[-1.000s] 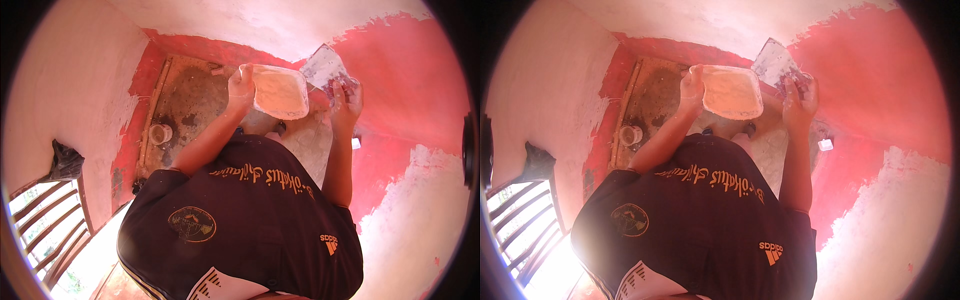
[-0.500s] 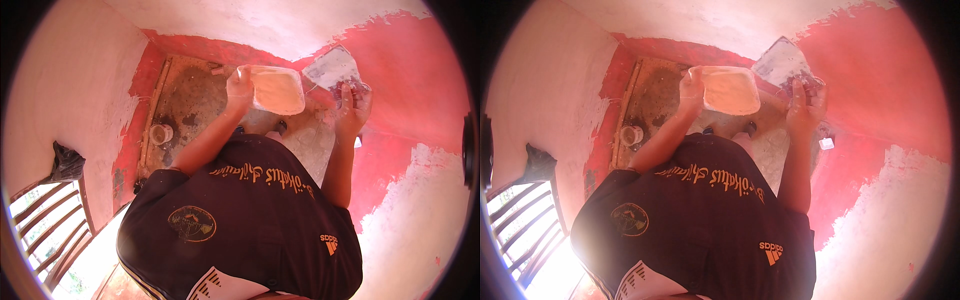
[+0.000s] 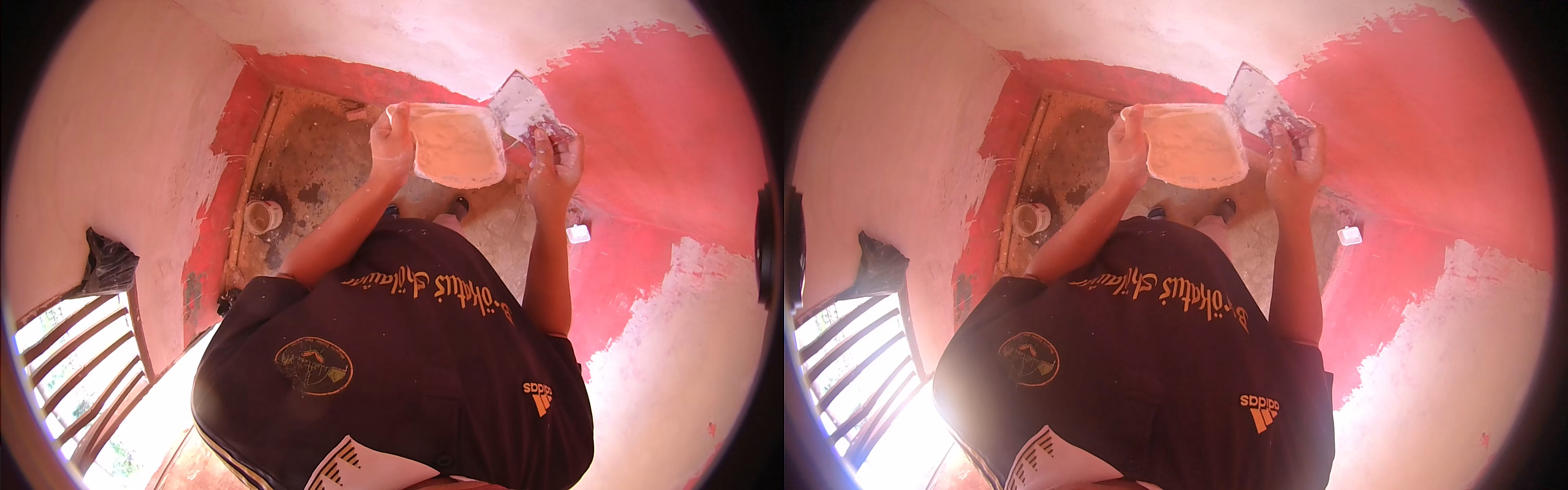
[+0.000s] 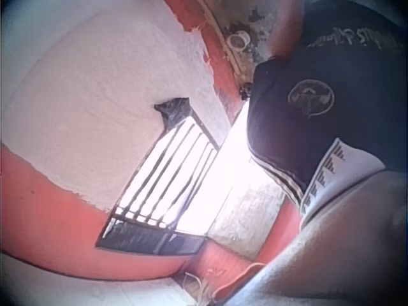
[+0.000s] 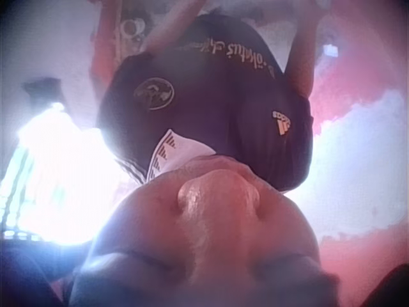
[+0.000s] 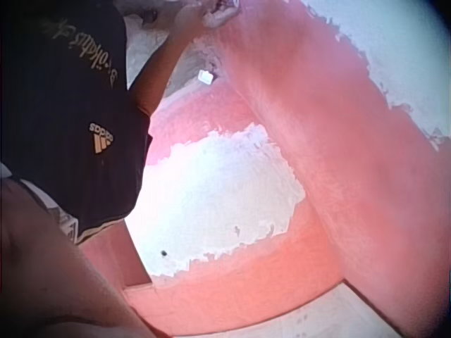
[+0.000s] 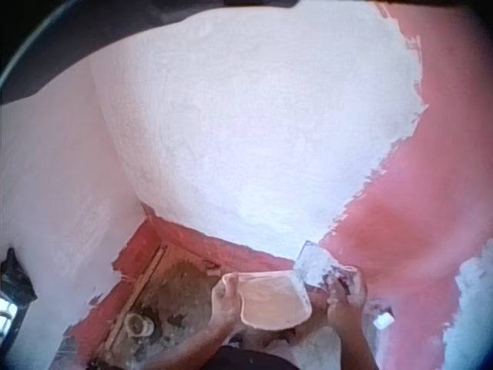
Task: The person scoops plaster from a container onto a putty knife and applies it to the wall, smoothing the surface.
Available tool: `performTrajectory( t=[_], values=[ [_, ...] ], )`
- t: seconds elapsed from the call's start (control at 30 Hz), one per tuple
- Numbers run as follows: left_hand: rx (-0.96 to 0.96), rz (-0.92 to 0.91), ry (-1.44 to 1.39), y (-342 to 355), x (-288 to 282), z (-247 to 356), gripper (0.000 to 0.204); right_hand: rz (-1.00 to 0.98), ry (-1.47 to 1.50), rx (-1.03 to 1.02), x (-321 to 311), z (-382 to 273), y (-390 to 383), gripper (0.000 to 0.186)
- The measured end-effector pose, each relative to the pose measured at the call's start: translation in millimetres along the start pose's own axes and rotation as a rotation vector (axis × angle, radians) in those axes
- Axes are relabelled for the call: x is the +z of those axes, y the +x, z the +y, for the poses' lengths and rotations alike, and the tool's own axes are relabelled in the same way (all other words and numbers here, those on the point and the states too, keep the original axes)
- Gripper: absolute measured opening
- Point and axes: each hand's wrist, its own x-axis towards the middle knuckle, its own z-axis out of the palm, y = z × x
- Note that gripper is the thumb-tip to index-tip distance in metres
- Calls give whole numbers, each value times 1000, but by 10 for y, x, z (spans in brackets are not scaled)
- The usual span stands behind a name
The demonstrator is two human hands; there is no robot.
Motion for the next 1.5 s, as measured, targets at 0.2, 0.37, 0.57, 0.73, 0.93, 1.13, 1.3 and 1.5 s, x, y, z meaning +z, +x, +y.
performTrajectory(
  t=[0.2,0.37,0.57,0.73,0.93,1.13,1.3,1.5],
  values=[
    [10,-17,37,77,-84,-45,33,12,10,2,-39,-35,57,19],
    [-39,-18,41,44,-68,67,35,101,187,34,103,-190,13,21],
    [-64,-7,-54,136,-171,8,35,119,17,-33,6,-265,16,23],
    [-49,-29,-51,124,-81,31,35,113,27,-7,-14,-80,62,19],
    [5,-38,-40,69,-58,55,32,71,65,-33,-17,-49,54,20],
    [24,-17,48,85,-140,9,32,105,150,-1,40,-117,26,21],
    [-12,-33,-58,93,-169,-12,33,132,148,19,11,-94,23,25],
    [-26,-44,-68,32,-91,64,34,125,136,58,35,-170,-25,26]
  ],
)
